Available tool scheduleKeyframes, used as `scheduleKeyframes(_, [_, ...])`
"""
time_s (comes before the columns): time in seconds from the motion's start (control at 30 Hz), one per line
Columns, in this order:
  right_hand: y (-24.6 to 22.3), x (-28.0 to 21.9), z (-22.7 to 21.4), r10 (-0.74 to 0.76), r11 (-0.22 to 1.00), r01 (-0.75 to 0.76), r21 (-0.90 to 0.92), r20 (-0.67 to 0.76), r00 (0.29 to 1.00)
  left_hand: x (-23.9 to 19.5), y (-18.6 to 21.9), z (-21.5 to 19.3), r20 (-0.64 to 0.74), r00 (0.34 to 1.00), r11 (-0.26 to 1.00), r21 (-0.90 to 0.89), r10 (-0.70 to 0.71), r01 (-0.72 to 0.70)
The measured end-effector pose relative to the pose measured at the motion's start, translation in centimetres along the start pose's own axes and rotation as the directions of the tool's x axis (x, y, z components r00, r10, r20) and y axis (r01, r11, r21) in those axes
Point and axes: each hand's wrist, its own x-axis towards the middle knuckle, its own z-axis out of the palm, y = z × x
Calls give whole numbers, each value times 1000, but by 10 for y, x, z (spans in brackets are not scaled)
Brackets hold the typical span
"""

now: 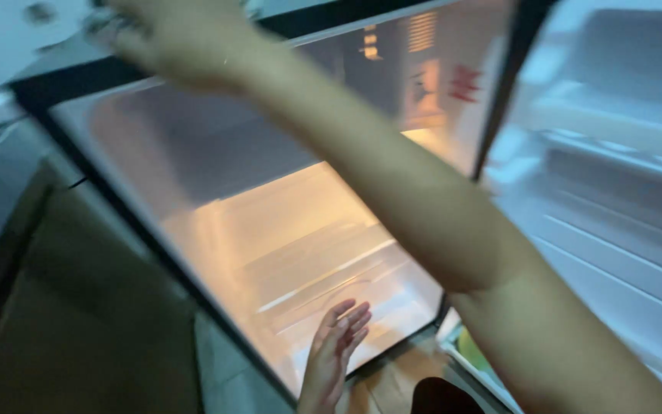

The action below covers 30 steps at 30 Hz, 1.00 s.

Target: Cleaning the interior and exterior of a mini-fridge and wiping down kitchenware and counters.

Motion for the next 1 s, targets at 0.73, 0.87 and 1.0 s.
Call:
scheduleKeyframes(0.73, [-54, -397, -410, 727, 155, -344, -926, -129, 675, 72, -28, 275, 595, 626, 638, 232, 504, -735])
scheduleKeyframes(0.87, [-111, -429, -484, 848, -148, -148, -978, -202, 489, 109, -24, 320, 676, 455, 320, 325, 580, -890])
scheduleKeyframes(1.0, [-128, -443, -496, 762, -308, 62, -949, -207, 613, 163, -15, 354, 761, 218, -156, 385, 611, -909])
